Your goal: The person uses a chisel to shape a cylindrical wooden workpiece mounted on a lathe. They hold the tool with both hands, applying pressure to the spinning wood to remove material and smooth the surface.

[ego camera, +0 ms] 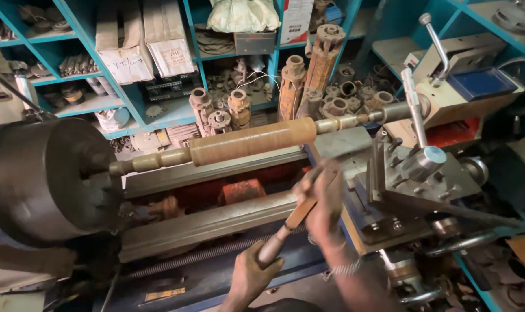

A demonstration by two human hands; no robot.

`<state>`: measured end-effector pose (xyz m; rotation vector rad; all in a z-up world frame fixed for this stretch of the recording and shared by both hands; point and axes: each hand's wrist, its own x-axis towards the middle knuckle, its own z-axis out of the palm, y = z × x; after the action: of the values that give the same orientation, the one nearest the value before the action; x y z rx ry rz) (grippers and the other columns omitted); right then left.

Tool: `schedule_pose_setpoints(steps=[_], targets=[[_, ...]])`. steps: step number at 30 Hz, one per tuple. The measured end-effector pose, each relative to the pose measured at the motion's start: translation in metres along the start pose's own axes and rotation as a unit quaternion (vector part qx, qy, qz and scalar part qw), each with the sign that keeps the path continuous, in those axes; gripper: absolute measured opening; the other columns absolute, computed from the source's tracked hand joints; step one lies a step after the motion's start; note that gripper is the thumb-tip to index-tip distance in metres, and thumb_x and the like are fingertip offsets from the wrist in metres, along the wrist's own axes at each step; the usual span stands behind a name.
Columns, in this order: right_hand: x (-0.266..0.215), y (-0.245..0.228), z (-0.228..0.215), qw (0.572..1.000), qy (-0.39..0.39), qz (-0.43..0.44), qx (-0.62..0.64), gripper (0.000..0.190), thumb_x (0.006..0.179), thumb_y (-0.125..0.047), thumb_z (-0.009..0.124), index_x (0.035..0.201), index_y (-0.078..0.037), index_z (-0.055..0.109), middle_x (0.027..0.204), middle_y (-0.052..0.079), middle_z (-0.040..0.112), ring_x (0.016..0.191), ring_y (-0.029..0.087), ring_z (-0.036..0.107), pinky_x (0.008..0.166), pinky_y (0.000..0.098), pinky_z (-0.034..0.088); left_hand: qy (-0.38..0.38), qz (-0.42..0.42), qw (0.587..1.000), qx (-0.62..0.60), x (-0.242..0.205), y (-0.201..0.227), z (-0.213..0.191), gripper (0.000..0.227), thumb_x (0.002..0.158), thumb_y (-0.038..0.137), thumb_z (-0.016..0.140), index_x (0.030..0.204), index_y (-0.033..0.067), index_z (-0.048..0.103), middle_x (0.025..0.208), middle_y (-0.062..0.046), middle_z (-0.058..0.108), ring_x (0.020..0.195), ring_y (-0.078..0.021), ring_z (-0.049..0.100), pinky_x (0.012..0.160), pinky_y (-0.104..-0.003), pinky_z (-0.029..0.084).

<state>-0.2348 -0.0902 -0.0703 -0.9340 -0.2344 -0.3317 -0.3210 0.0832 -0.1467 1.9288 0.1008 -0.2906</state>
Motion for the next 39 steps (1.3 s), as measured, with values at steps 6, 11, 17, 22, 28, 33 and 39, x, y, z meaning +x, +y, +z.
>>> schedule_pose_setpoints(steps=[6, 11, 17, 22, 28, 33, 39], targets=[[0.074, -0.023, 0.025, 0.992, -0.061, -0.054, -0.093, 0.026, 0.108, -0.031, 0.053, 0.105, -0.005, 0.055, 0.069, 0.004, 0.05, 0.051, 0.014, 0.051, 0.045, 0.0272, 0.044, 0.028, 0.191, 0.981, -0.037, 0.029, 0.02, 0.006, 0.052, 0.077, 0.024, 0.082, 0.119, 0.0025, 0.061, 0.09, -0.019, 0.071, 0.08, -0.028, 0.072, 0.074, -0.038, 0.056], [0.123, -0.023, 0.038, 0.981, -0.081, -0.061, -0.168, 0.017, 0.107, -0.021, 0.054, 0.109, -0.005, 0.056, 0.075, 0.004, 0.056, 0.062, 0.012, 0.053, 0.052, 0.0276, 0.05, 0.048, 0.195, 0.978, -0.06, 0.066, 0.036, 0.015, 0.054, 0.075, 0.021, 0.078, 0.123, 0.0046, 0.061, 0.096, -0.02, 0.072, 0.086, -0.0298, 0.072, 0.077, -0.039, 0.055], [0.181, -0.015, 0.019, 0.963, -0.124, 0.024, -0.24, 0.011, 0.101, -0.01, 0.057, 0.109, -0.004, 0.06, 0.073, 0.005, 0.058, 0.064, 0.012, 0.058, 0.054, 0.0278, 0.05, 0.042, 0.162, 0.98, -0.106, 0.089, 0.052, 0.027, 0.039, 0.076, 0.022, 0.079, 0.104, 0.0017, 0.063, 0.082, -0.014, 0.064, 0.072, -0.0207, 0.058, 0.068, -0.037, 0.052], [0.211, 0.004, 0.012, 0.935, -0.104, 0.032, -0.339, 0.012, 0.101, -0.005, 0.051, 0.107, -0.002, 0.062, 0.069, 0.007, 0.058, 0.06, 0.016, 0.06, 0.054, 0.0312, 0.052, 0.056, 0.141, 0.98, -0.127, 0.102, 0.056, 0.039, 0.042, 0.073, 0.023, 0.083, 0.105, 0.0029, 0.064, 0.081, -0.01, 0.065, 0.072, -0.0159, 0.058, 0.068, -0.034, 0.052], [0.232, 0.013, 0.0, 0.789, -0.135, -0.076, -0.594, 0.025, 0.099, -0.004, 0.051, 0.112, -0.01, 0.071, 0.082, 0.009, 0.073, 0.073, 0.019, 0.074, 0.069, 0.0319, 0.057, 0.069, 0.114, 0.983, -0.129, 0.117, 0.054, 0.04, 0.038, 0.073, 0.017, 0.079, 0.106, 0.0037, 0.067, 0.079, -0.007, 0.066, 0.07, -0.014, 0.06, 0.067, -0.033, 0.053], [0.235, 0.014, -0.007, 0.748, -0.082, -0.117, -0.648, 0.021, 0.099, -0.01, 0.055, 0.11, -0.014, 0.073, 0.08, 0.009, 0.076, 0.075, 0.023, 0.074, 0.07, 0.039, 0.057, 0.059, 0.102, 0.984, -0.131, 0.124, 0.056, 0.044, 0.031, 0.073, 0.015, 0.076, 0.101, 0.0032, 0.069, 0.075, -0.008, 0.064, 0.068, -0.0148, 0.057, 0.065, -0.034, 0.053], [0.239, 0.021, -0.001, 0.719, -0.092, -0.166, -0.669, 0.027, 0.095, -0.007, 0.056, 0.113, -0.015, 0.074, 0.079, 0.015, 0.073, 0.071, 0.033, 0.071, 0.069, 0.0464, 0.053, 0.091, 0.113, 0.982, -0.118, 0.123, 0.067, 0.028, 0.035, 0.071, 0.015, 0.078, 0.102, 0.0021, 0.069, 0.079, -0.006, 0.071, 0.07, -0.0127, 0.066, 0.066, -0.033, 0.055]])
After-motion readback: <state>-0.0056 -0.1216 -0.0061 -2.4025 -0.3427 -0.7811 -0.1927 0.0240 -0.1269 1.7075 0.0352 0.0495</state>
